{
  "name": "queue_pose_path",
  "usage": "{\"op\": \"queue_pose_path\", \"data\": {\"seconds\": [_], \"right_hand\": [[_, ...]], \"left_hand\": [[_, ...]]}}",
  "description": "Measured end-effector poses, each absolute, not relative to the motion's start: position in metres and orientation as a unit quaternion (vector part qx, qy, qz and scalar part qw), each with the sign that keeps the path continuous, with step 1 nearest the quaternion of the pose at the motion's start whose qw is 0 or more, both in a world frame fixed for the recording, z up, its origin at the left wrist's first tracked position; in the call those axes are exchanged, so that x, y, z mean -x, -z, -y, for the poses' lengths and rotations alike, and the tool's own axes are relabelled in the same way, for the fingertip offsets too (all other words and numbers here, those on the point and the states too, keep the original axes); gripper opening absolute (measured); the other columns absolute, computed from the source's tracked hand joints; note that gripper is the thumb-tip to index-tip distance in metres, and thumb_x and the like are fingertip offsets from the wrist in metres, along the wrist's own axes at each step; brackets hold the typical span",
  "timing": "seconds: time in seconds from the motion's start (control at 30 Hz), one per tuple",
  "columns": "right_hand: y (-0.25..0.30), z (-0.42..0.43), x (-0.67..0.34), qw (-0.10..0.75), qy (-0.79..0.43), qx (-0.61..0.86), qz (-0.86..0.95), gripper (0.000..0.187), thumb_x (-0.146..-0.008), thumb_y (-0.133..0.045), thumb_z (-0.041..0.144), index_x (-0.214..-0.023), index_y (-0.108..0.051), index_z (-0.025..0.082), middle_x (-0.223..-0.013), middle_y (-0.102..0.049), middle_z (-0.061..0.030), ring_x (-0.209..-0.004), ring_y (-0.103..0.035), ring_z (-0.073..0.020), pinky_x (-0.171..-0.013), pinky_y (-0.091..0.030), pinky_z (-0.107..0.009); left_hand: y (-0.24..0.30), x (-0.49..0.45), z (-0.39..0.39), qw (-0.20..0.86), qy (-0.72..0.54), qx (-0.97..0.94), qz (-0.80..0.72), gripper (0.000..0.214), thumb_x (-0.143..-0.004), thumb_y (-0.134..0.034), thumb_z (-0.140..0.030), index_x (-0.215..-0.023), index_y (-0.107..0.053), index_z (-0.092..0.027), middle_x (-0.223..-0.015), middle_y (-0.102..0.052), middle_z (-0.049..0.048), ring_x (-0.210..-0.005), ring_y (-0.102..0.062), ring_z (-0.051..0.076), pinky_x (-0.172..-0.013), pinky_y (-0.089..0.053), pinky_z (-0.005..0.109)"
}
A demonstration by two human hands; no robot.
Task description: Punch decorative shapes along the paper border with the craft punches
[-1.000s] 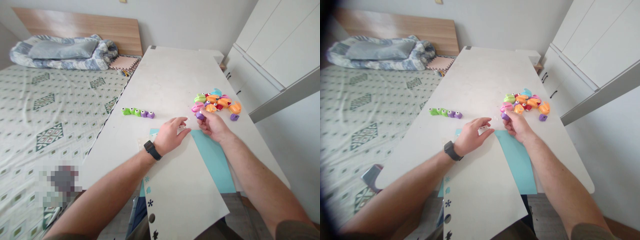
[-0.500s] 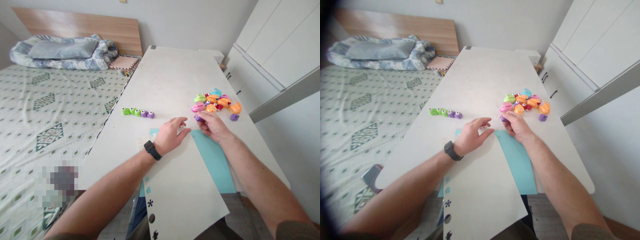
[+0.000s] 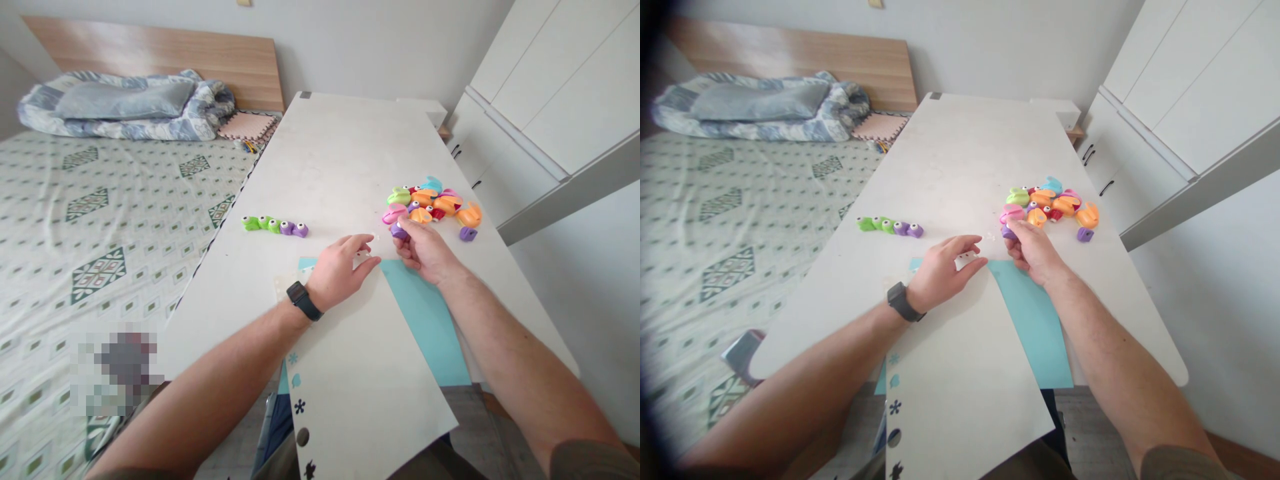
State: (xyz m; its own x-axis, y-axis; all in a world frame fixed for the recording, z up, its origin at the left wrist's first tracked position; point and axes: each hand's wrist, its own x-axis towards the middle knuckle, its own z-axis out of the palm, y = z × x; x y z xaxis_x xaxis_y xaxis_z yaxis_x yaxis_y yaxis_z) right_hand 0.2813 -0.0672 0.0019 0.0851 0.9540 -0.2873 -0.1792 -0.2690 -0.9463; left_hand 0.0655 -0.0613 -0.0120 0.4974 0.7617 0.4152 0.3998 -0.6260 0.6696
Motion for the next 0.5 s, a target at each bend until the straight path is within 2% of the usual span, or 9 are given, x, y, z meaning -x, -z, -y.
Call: {"op": "queue_pose_path", "data": {"seconds": [0.27, 0.5], "right_hand": [[-0.0065, 0.0675, -0.2844, 0.476, -0.647, 0.509, 0.311, 0.035, -0.089, -0.059, 0.057, -0.095, -0.06, 0.022, -0.062, -0.047, 0.0047, -0.043, -0.029, -0.009, -0.033, -0.012, -0.022], [-0.0066, 0.0687, -0.2855, 0.472, -0.658, 0.498, 0.31, 0.041, -0.093, -0.05, 0.061, -0.097, -0.06, 0.021, -0.06, -0.048, 0.0039, -0.041, -0.029, -0.0094, -0.032, -0.013, -0.021]], "left_hand": [[0.0119, -0.065, 0.061, 0.252, -0.357, -0.829, -0.35, 0.033, -0.096, -0.066, -0.034, -0.126, -0.062, -0.019, -0.107, -0.075, 0.0074, -0.102, -0.071, 0.021, -0.093, -0.056, 0.037], [0.0118, -0.065, 0.0609, 0.251, -0.359, -0.828, -0.35, 0.032, -0.096, -0.066, -0.033, -0.125, -0.062, -0.019, -0.106, -0.075, 0.0073, -0.101, -0.071, 0.021, -0.092, -0.056, 0.037]]}}
